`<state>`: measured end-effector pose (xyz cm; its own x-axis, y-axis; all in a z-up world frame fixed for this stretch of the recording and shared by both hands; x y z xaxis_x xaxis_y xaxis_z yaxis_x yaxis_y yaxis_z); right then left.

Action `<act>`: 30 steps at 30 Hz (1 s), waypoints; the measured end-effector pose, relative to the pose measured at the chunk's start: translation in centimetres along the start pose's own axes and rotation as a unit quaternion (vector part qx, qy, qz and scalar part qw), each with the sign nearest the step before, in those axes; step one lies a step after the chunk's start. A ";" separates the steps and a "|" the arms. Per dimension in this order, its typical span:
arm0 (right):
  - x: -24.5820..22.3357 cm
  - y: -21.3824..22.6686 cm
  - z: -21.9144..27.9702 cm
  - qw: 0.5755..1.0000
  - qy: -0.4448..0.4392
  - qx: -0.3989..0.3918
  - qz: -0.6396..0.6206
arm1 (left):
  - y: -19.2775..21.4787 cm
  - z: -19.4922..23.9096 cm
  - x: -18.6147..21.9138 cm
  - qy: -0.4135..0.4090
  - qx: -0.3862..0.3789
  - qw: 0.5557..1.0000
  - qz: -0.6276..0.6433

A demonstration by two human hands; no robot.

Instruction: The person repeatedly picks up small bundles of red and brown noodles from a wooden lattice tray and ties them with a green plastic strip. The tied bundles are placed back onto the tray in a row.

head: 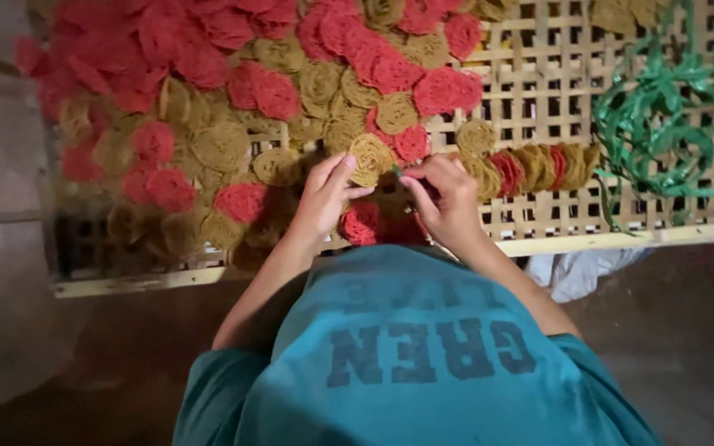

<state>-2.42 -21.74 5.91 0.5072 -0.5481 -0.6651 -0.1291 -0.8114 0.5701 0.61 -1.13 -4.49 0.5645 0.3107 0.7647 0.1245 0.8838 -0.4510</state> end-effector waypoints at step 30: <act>1.2 -1.0 0.3 0.991 -0.078 0.027 -0.103 | -5.9 3.1 3.5 -0.083 -0.069 0.982 -0.155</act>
<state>-1.94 -21.66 4.34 0.3909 -0.3908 -0.8333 -0.0837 -0.9167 0.3906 -0.66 -4.18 2.27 0.3425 0.0971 0.9345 0.3856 0.8925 -0.2341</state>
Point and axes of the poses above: each hand's wrist, its own z-axis away from the middle knuckle, its own y-axis out of the back of the hand, x = y × z, the point moved 2 cm from there along -z, towards the middle knuckle, and after that the axes turned 10 degrees about y, right-handed, at the moved point
